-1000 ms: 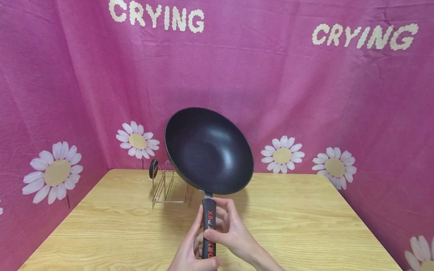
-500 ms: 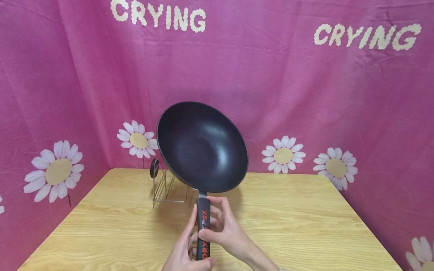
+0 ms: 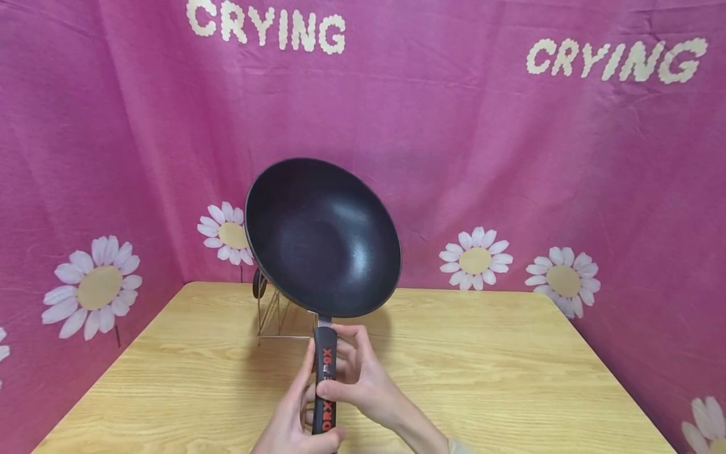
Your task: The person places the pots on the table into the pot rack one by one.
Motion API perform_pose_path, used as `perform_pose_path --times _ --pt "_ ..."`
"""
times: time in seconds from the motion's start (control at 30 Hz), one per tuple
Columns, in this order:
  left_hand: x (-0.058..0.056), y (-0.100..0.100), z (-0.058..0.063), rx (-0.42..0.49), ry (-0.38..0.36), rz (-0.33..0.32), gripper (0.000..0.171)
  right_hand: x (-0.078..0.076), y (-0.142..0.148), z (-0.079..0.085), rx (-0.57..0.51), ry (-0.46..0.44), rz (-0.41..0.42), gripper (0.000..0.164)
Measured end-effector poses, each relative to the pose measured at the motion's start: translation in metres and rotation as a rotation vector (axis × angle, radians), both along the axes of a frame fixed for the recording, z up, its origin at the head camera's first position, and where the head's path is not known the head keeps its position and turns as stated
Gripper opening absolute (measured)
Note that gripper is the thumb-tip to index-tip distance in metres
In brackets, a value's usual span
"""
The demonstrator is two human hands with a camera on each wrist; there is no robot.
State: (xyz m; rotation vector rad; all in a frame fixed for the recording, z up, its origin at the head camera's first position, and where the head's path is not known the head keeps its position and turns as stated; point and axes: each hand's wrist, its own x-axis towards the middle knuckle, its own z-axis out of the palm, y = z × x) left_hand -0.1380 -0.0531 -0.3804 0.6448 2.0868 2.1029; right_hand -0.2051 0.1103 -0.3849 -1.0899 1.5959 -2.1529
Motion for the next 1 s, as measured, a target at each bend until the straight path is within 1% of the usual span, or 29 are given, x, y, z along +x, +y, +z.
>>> perform_pose_path --times 0.1,0.3,0.47,0.57,0.63,0.7,0.8,0.83,0.87,0.9,1.0 --pt "0.000 -0.005 -0.001 -0.015 0.021 0.018 0.118 -0.003 -0.006 -0.002 -0.017 0.013 0.028 0.067" --pt "-0.002 -0.015 -0.001 -0.022 -0.014 -0.001 0.118 -0.008 -0.015 -0.006 -0.046 0.054 0.076 0.065" --pt "-0.003 -0.023 -0.007 -0.057 0.001 -0.009 0.119 -0.011 -0.021 -0.011 -0.062 0.080 0.115 0.065" --pt "-0.003 -0.026 -0.010 -0.075 -0.014 -0.005 0.120 -0.012 -0.025 -0.013 -0.079 0.098 0.143 0.065" --pt "-0.003 -0.028 -0.009 -0.072 -0.021 -0.006 0.120 -0.013 -0.027 -0.013 -0.090 0.107 0.156 0.065" --pt "-0.003 -0.030 -0.008 -0.089 -0.028 0.002 0.121 -0.014 -0.030 -0.013 -0.097 0.114 0.161 0.065" --pt "-0.002 -0.035 -0.005 -0.129 0.000 0.017 0.122 -0.014 -0.036 -0.010 -0.095 0.118 0.165 0.065" --pt "-0.001 -0.037 -0.004 -0.139 -0.010 0.021 0.122 -0.014 -0.038 -0.010 -0.090 0.124 0.161 0.066" --pt "0.000 -0.039 -0.003 -0.171 0.010 0.034 0.122 -0.014 -0.040 -0.009 -0.081 0.128 0.157 0.066" --pt "0.000 -0.040 -0.002 -0.183 0.016 0.039 0.122 -0.014 -0.042 -0.009 -0.076 0.130 0.158 0.066" --pt "0.004 -0.045 0.000 -0.237 0.067 0.059 0.121 -0.015 -0.047 -0.008 -0.069 0.142 0.161 0.067"
